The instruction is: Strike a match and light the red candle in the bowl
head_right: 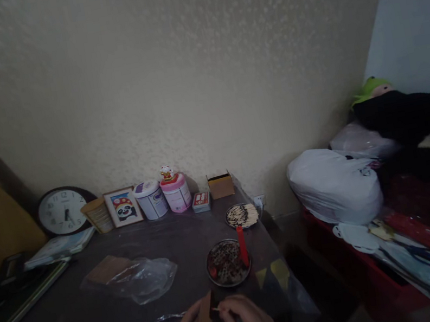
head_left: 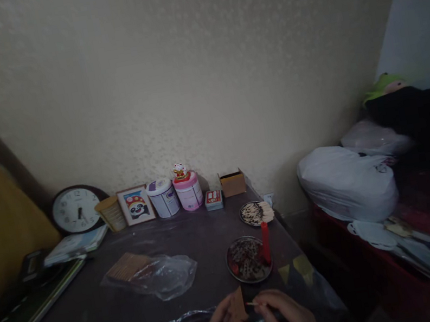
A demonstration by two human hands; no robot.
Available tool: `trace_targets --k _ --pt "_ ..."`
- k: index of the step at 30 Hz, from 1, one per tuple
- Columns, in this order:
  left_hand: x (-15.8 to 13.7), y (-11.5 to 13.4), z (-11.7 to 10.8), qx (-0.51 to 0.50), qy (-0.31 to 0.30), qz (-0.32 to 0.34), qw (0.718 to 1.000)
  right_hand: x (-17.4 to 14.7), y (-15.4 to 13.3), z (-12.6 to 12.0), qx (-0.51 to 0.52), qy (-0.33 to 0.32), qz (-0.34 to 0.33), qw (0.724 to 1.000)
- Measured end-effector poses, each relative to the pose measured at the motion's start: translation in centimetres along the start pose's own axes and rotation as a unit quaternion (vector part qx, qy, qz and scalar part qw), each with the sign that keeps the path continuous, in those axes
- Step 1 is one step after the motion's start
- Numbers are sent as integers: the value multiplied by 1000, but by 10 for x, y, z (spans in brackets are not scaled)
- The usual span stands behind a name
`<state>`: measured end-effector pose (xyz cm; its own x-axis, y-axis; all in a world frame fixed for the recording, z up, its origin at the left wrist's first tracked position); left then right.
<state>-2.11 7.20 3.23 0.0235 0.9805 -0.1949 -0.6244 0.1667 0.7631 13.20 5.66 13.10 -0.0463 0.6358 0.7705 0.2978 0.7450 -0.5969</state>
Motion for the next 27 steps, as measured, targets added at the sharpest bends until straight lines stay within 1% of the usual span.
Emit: trace_targets --k 3,9,16,19,22,24,27 --pt "-1 1 0 7 3 -4 1000 0 1 1 6 -8 0 1000" --pt "-3 5 2 37 4 -7 999 0 -4 5 -14 -44 -26 999" --pt "-2 2 1 -10 1 -17 1000 -2 -3 6 -30 -54 -32 998" --pt "-1 2 1 -2 0 -15 1000 -2 -4 6 -29 -51 -41 997" --pt "-2 2 -1 4 18 -18 1000 -2 -6 4 -44 -41 -46 997" --pt "-3 3 -1 12 23 -11 1000 -3 -6 0 -63 -23 -45 997" --pt "-4 6 3 22 12 -3 1000 -3 -6 -9 -95 9 -33 995"
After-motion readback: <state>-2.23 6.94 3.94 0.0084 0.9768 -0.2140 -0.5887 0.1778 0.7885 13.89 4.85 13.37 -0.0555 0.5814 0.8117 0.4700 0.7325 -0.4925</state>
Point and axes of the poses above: each hand's wrist, its own x-axis towards the middle knuckle, its own z-axis out of the palm, y = z × x, the point moved 8 cm from there along x, towards the middle knuckle, and after that the axes turned 10 degrees about -z, right-handed, at the moved point
